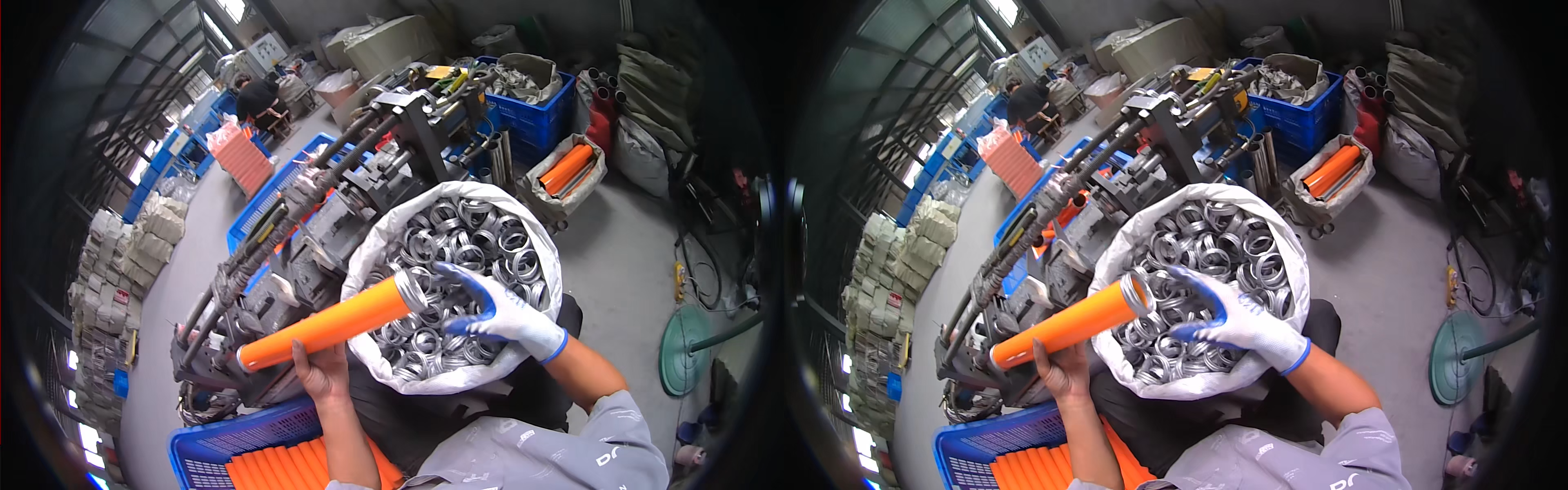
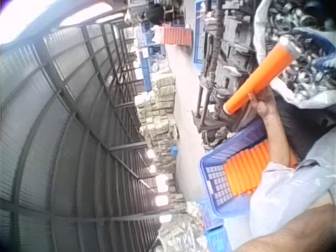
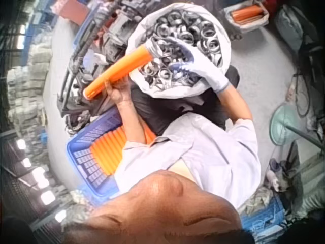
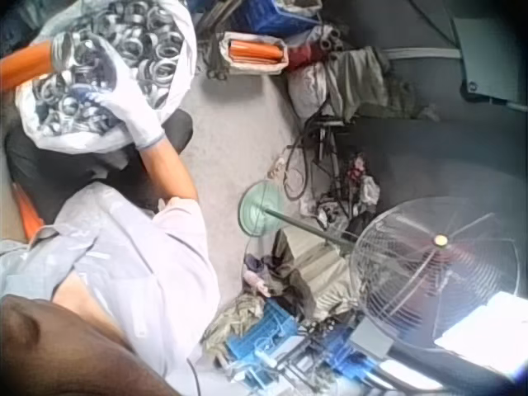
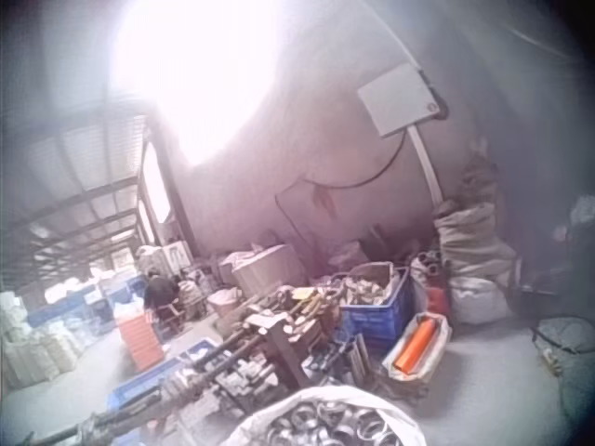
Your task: The person repeatedly takes plastic tubes from a crate, fits metal rings onto their ends by hand, and places the tubes into a machine.
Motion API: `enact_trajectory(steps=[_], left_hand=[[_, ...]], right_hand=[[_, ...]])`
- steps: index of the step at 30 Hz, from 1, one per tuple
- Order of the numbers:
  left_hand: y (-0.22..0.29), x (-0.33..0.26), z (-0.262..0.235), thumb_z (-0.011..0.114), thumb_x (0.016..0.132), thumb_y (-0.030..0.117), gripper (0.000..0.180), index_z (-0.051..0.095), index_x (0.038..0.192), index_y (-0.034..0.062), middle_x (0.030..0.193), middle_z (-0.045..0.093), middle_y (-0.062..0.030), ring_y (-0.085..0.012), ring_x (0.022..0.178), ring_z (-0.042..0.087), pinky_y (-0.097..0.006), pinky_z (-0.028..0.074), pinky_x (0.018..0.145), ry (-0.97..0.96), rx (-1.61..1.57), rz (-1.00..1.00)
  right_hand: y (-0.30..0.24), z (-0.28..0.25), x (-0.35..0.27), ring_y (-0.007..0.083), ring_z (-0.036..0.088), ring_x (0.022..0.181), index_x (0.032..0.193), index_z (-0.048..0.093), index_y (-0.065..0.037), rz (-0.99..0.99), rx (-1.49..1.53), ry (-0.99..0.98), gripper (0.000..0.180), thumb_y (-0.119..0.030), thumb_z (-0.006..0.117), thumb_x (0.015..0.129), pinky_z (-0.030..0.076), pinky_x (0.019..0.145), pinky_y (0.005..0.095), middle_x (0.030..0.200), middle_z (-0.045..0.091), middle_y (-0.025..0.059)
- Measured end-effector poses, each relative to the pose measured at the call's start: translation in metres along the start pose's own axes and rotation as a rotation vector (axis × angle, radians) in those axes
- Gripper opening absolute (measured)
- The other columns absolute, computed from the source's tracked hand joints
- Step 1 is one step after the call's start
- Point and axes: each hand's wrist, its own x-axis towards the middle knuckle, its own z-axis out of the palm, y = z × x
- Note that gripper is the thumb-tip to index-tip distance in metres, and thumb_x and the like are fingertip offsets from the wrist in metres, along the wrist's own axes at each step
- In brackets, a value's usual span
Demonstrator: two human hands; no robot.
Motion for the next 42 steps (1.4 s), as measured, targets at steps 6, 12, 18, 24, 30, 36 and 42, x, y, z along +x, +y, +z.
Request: enact_trajectory(steps=[6,12,18,24,30,36,42], left_hand=[[-0.006,-0.064,0.004,0.073,0.088,0.015,0.047,0.059,0.131,0.007,0.136,0.059,-0.0119,-0.031,0.134,0.051,-0.052,0.04,0.116,0.024,-0.042,0.024],[-0.004,-0.084,-0.002,0.073,0.087,0.013,0.047,0.059,0.132,0.0103,0.136,0.058,-0.0114,-0.0303,0.134,0.051,-0.051,0.043,0.114,0.039,-0.015,0.096],[-0.008,-0.087,-0.007,0.071,0.09,0.016,0.043,0.06,0.13,0.0051,0.134,0.061,-0.0108,-0.0279,0.127,0.058,-0.048,0.048,0.11,0.061,0.016,0.13],[0.0,-0.082,-0.018,0.072,0.091,0.02,0.043,0.06,0.131,0.0088,0.134,0.061,-0.0113,-0.0283,0.13,0.055,-0.049,0.047,0.112,0.17,-0.051,0.116],[0.006,-0.063,-0.023,0.077,0.089,0.036,0.06,0.054,0.133,0.0024,0.133,0.061,-0.0123,-0.0276,0.127,0.057,-0.048,0.044,0.114,0.297,-0.117,0.056],[0.014,-0.026,-0.039,0.069,0.096,0.032,0.052,0.054,0.131,-0.002,0.134,0.057,-0.0156,-0.0311,0.127,0.055,-0.048,0.046,0.112,0.258,-0.066,0.036],[0.003,0.071,-0.028,0.063,0.101,0.026,0.044,0.052,0.135,0.0002,0.135,0.056,-0.0147,-0.0295,0.13,0.052,-0.047,0.039,0.117,0.166,0.067,0.033]], right_hand=[[-0.013,0.049,-0.003,0.0355,0.038,0.145,0.16,0.011,-0.001,-0.191,-0.139,-0.047,0.103,-0.042,0.074,0.091,0.029,0.119,0.0437,0.164,0.021,0.0227],[-0.004,0.078,-0.002,0.0378,0.044,0.139,0.157,0.02,0.005,-0.2,-0.185,0.084,0.077,-0.036,0.057,0.102,0.034,0.115,0.0445,0.156,0.035,0.0269],[0.011,0.088,0.007,0.0392,0.034,0.146,0.155,0.026,0.004,-0.185,-0.225,0.185,0.072,-0.037,0.053,0.104,0.027,0.119,0.0431,0.156,0.034,0.0282],[-0.002,0.086,0.012,0.0352,0.026,0.15,0.158,0.018,0.001,-0.148,-0.102,0.059,0.088,-0.046,0.061,0.099,0.021,0.122,0.0408,0.16,0.028,0.0239],[0.015,0.003,0.008,0.0302,0.052,0.131,0.146,0.046,0.001,-0.067,-0.268,0.284,0.072,-0.042,0.068,0.093,0.042,0.109,0.0411,0.143,0.052,0.0203],[0.025,-0.013,0.001,0.0397,0.055,0.126,0.132,0.06,-0.002,-0.11,-0.855,0.31,0.057,-0.039,0.07,0.09,0.042,0.109,0.0468,0.132,0.06,0.0232],[0.022,-0.013,0.001,0.0385,0.057,0.122,0.129,0.063,-0.005,-0.075,-0.864,0.258,0.048,-0.037,0.068,0.092,0.042,0.107,0.047,0.128,0.063,0.0203]])
